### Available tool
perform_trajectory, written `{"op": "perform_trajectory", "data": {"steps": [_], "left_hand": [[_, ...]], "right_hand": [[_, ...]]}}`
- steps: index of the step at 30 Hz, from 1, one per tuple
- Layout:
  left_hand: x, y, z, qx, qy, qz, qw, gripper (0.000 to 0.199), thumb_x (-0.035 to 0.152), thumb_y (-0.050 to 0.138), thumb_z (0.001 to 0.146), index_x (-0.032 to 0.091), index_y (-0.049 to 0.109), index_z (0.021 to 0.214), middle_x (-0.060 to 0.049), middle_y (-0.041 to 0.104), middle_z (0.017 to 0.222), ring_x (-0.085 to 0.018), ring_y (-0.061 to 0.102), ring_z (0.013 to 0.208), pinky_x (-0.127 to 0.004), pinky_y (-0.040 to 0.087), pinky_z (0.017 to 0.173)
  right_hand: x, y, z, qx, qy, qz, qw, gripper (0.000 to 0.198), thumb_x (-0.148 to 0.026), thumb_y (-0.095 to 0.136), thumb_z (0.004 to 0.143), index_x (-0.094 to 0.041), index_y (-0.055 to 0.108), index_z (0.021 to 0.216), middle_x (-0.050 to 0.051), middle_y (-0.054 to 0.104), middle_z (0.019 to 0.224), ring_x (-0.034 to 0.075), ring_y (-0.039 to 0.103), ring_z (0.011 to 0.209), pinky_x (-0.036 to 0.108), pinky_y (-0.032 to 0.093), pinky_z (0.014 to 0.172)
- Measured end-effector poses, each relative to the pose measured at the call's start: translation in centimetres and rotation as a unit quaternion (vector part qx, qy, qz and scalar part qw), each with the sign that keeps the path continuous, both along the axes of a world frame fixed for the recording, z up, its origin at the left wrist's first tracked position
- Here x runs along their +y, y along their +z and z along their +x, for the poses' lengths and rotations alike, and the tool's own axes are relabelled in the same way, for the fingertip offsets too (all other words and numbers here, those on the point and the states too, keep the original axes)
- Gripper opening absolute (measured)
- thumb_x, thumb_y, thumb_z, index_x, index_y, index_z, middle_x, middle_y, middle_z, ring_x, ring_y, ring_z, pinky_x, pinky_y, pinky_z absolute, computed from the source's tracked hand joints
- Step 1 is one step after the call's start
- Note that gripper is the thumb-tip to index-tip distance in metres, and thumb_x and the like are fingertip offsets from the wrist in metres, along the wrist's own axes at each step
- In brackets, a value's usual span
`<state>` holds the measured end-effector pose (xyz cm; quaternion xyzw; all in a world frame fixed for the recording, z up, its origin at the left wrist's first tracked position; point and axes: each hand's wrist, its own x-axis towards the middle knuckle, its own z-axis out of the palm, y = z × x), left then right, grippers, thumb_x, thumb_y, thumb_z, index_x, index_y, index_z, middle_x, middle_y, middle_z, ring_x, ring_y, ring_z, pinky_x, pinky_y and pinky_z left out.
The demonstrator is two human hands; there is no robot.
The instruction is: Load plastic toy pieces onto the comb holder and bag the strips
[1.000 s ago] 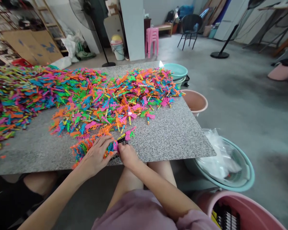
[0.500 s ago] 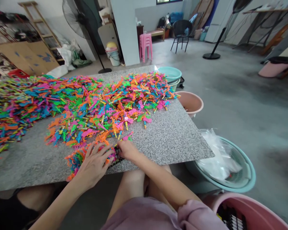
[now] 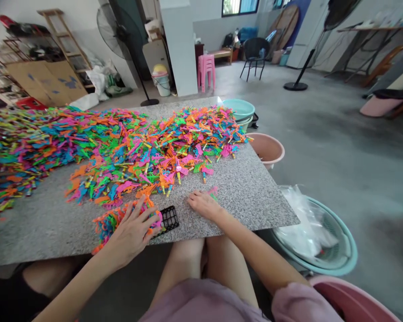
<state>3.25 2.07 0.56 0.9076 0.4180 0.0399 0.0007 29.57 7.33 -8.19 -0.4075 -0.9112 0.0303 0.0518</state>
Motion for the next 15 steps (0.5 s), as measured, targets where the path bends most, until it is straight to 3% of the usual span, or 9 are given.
{"op": "perform_trajectory", "data": {"steps": [3, 5, 8, 10, 12, 15], "left_hand": [[0.0, 0.1, 0.0, -0.017, -0.001, -0.012, 1.0, 0.022, 0.024, 0.045, 0.095, 0.023, 0.065, 0.106, -0.004, 0.06, 0.129, -0.033, 0.017, 0.146, -0.063, 0.02, 0.115], [0.0, 0.2, 0.1, -0.028, 0.0, -0.021, 0.999, 0.024, 0.024, 0.042, 0.096, 0.024, 0.065, 0.104, -0.003, 0.06, 0.127, -0.031, 0.018, 0.146, -0.062, 0.02, 0.116], [0.1, 0.3, 0.2, -0.031, 0.003, -0.026, 0.999, 0.026, 0.027, 0.04, 0.097, 0.024, 0.065, 0.104, -0.003, 0.061, 0.126, -0.032, 0.02, 0.145, -0.064, 0.017, 0.115], [0.2, 0.3, 0.1, -0.027, 0.002, -0.028, 0.999, 0.026, 0.028, 0.04, 0.098, 0.024, 0.065, 0.105, -0.004, 0.06, 0.127, -0.033, 0.021, 0.145, -0.066, 0.017, 0.114], [0.2, 0.2, -0.1, -0.021, -0.002, -0.029, 0.999, 0.026, 0.03, 0.041, 0.098, 0.024, 0.065, 0.108, -0.004, 0.06, 0.128, -0.033, 0.022, 0.144, -0.066, 0.019, 0.114], [0.2, 0.1, -0.3, -0.023, -0.007, -0.022, 0.999, 0.025, 0.03, 0.043, 0.098, 0.025, 0.065, 0.109, -0.004, 0.06, 0.128, -0.032, 0.021, 0.144, -0.065, 0.019, 0.115]], "right_hand": [[-0.7, -0.2, 1.8, 0.029, 0.058, -0.007, 0.998, 0.019, -0.013, 0.048, 0.094, -0.017, 0.062, 0.083, 0.007, 0.064, 0.084, 0.02, 0.057, 0.093, 0.033, 0.047, 0.084], [-1.5, -0.5, 2.4, 0.093, 0.028, 0.003, 0.995, 0.019, -0.01, 0.047, 0.093, -0.017, 0.064, 0.085, 0.008, 0.066, 0.09, 0.02, 0.058, 0.099, 0.034, 0.046, 0.089], [-2.2, -0.5, 1.8, 0.153, -0.185, 0.013, 0.971, 0.017, -0.022, 0.054, 0.092, -0.017, 0.062, 0.105, 0.013, 0.066, 0.106, 0.024, 0.058, 0.107, 0.038, 0.045, 0.092], [-1.9, -0.2, 0.7, 0.133, -0.334, -0.035, 0.933, 0.04, -0.037, 0.063, 0.087, -0.014, 0.057, 0.119, 0.015, 0.067, 0.102, 0.028, 0.062, 0.102, 0.038, 0.047, 0.086], [-1.3, 0.2, 0.1, 0.111, -0.41, -0.105, 0.899, 0.055, -0.043, 0.073, 0.078, -0.013, 0.055, 0.12, 0.015, 0.068, 0.095, 0.029, 0.066, 0.095, 0.036, 0.047, 0.079], [-0.8, 0.5, 1.2, 0.164, -0.464, -0.185, 0.85, 0.043, -0.031, 0.079, 0.07, -0.014, 0.059, 0.105, 0.009, 0.069, 0.084, 0.024, 0.068, 0.08, 0.029, 0.047, 0.069]]}}
